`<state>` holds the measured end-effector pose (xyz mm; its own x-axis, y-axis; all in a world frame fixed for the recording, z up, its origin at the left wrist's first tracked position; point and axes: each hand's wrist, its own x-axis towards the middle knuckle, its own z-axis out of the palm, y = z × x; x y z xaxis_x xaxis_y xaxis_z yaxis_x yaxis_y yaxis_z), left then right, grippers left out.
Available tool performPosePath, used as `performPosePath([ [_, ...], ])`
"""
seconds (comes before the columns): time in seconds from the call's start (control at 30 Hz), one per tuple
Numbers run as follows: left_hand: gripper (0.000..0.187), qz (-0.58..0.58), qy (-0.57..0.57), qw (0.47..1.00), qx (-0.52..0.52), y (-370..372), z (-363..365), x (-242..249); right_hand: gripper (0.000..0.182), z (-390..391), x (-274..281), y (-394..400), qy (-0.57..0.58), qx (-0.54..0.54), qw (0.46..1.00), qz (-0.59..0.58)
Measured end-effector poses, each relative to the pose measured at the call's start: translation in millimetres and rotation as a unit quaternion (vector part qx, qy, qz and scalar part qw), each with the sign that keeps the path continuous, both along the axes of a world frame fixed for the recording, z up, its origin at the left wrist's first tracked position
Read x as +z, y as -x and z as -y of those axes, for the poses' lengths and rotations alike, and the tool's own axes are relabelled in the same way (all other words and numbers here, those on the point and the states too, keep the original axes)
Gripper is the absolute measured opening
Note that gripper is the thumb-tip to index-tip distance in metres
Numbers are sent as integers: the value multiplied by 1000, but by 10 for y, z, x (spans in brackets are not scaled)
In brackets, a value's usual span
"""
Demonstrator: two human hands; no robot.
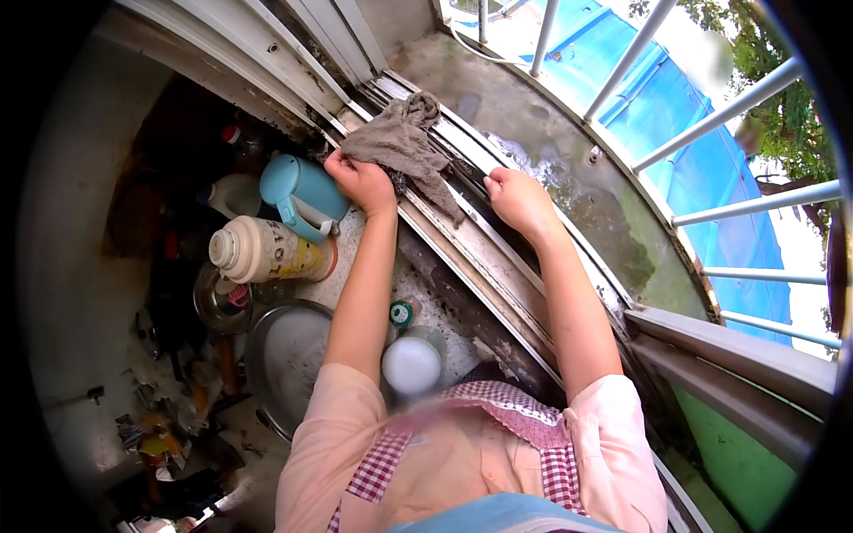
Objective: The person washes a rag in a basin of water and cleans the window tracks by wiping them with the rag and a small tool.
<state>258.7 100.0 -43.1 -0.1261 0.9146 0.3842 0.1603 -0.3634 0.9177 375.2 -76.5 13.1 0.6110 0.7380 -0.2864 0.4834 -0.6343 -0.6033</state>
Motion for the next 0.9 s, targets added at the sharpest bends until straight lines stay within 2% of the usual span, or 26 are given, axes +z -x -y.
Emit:
performPosePath([
  [0.1, 14, 5, -27, 1000, 2, -6, -76, -111, 26, 192, 16, -25, -17, 0, 999, -30],
  [0.2, 14, -8, -56, 998, 6, -24, -63, -78, 29, 506, -24, 61, -111, -38, 982, -146],
  [0.27, 14, -26, -70, 997, 26, -52, -83, -77, 28, 802, 110, 271, -196, -111, 944, -242],
  [0.33, 14, -41, -72, 996, 29, -54, -86, -100, 27, 1195, 224, 530, -256, -178, 905, -289],
  [0.43, 17, -60, -60, 996, 31, -47, -79, -54, 23, 1905, 338, 1011, -315, -249, 865, -300],
  [0.47, 19, -72, -47, 996, 33, -37, -49, 4, 22, 2167, 341, 1186, -305, -264, 878, -259],
  [0.5, 21, -91, -31, 994, 42, -37, -33, 26, 21, 2430, 311, 1386, -305, -309, 867, -244],
  [0.53, 22, -42, -33, 998, 16, -41, -38, 16, 20, 2669, 351, 1590, -299, -334, 869, -208],
  [0.6, 20, -63, -24, 998, 4, -40, -56, -3, 15, 3257, 293, 2023, -218, -393, 888, -101],
  [0.67, 19, -61, -29, 998, 15, -54, -223, -155, 11, 3773, 296, 2472, -109, -398, 907, 82],
  [0.73, 21, -99, -14, 994, 33, -39, -291, -172, 13, 4513, 44, 3015, -10, -418, 888, 191],
  [0.77, 22, -62, -25, 998, 17, -40, -291, -179, 16, 4813, -20, 3200, 233, -444, 857, 120],
  [0.8, 22, -124, -20, 991, 56, -26, -319, -184, 19, 5122, -112, 3436, 455, -443, 772, 28],
  [0.87, 25, -104, 17, 993, 55, -29, -263, -129, 21, 6041, -433, 4187, 547, -501, 649, -169],
  [0.9, 25, -121, 16, 991, 54, -40, -270, -115, 19, 6168, -560, 4346, 515, -531, 665, -98],
])
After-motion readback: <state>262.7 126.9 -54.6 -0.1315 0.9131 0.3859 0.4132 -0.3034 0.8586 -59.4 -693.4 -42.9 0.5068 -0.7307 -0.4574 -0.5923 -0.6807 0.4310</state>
